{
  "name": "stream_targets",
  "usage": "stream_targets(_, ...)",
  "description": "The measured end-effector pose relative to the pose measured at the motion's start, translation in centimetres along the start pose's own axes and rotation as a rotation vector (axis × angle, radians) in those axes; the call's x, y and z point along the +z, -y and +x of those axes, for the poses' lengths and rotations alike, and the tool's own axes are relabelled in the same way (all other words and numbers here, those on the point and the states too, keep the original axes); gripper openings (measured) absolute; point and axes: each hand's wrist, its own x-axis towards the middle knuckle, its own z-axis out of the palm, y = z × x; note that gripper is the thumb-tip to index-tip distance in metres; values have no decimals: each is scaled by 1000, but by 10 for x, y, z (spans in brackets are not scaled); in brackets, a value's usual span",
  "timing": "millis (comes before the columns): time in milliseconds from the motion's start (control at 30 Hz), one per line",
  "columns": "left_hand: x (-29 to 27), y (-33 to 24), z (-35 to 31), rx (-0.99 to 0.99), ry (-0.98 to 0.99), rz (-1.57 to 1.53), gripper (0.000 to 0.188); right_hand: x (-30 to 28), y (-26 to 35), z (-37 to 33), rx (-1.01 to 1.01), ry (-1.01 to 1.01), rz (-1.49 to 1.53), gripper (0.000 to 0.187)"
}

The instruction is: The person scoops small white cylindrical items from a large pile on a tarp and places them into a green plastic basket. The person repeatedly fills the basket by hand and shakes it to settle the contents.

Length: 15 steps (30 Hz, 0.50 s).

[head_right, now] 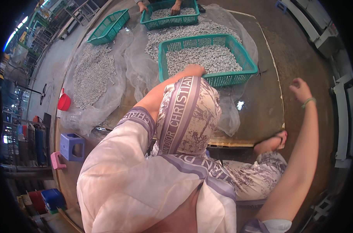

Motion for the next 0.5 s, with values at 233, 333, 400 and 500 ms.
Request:
stream_targets(233, -37, 4, -8, 69, -4, 253, 26, -53, 45, 2, -125, -99, -47, 38)
stream_targets(333, -60, -2, -13, 115, 148, 348, 31, -50, 49, 12, -153, -59, -3, 38)
stream_targets(400, -81, -10, -23, 182, 245, 386, 33, -45, 45, 21, -148, -6, -11, 36)
stream_targets(500, -81, -24, -26, 278, 346, 407, 33, -42, -3, 50, -171, 56, 15, 35)
